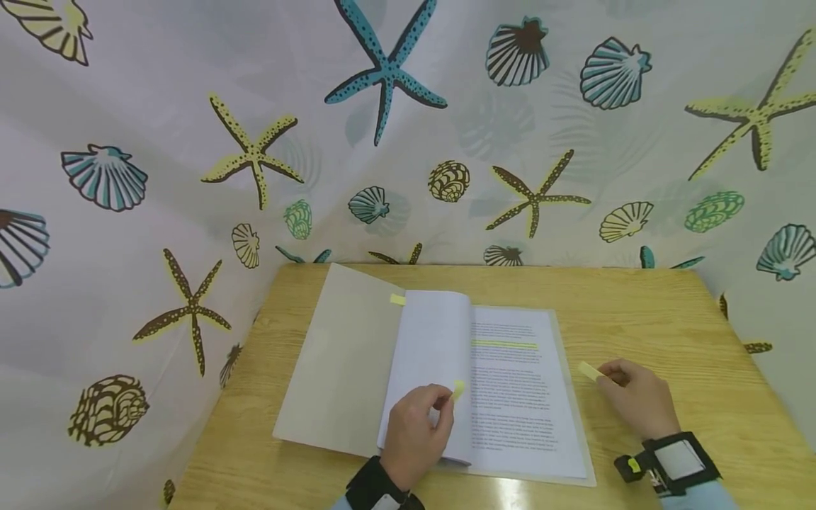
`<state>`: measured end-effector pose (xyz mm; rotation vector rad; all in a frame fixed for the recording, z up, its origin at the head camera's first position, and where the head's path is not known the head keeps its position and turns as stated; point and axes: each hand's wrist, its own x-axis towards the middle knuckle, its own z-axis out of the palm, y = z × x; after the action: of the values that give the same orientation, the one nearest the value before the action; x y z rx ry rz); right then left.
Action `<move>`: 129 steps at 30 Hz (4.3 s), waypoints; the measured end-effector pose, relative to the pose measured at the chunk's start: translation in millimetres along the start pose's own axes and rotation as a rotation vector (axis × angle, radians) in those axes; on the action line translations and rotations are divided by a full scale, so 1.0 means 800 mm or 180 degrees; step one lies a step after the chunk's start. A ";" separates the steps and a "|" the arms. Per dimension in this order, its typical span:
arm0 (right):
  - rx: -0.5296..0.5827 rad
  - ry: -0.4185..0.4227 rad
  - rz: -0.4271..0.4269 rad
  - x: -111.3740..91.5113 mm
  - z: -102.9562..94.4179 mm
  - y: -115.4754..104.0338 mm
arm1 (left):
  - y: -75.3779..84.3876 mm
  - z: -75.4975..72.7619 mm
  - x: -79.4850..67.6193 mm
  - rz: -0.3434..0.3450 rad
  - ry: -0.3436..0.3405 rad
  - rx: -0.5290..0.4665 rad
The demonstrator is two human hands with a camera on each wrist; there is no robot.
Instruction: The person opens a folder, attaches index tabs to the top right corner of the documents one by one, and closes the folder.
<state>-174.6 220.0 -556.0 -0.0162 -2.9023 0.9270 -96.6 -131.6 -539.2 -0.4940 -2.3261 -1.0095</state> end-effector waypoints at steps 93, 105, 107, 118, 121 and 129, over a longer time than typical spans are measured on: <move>0.0461 -0.1149 -0.0132 0.134 0.021 -0.059 | 0.026 0.067 -0.024 0.1044 -0.2681 0.2020; 0.0243 -0.1131 0.0183 0.172 0.045 -0.052 | 0.022 0.068 -0.029 0.0801 -0.2933 0.2143; 0.0206 -0.1159 0.0195 0.177 0.050 -0.052 | 0.021 0.068 -0.028 0.0791 -0.2968 0.2163; 0.0327 -0.1201 0.0402 0.191 0.073 -0.044 | 0.019 0.070 -0.026 0.0805 -0.3043 0.2144; 0.0278 -0.1198 0.0425 0.192 0.077 -0.043 | 0.019 0.070 -0.026 0.0803 -0.3049 0.2116; 0.0124 -0.1143 0.0370 0.194 0.081 -0.045 | 0.017 0.068 -0.023 0.0838 -0.3103 0.2161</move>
<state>-334.8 159.3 -574.4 -0.0172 -3.2396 1.1087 -93.7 -84.1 -573.9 -1.1216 -3.0608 0.2821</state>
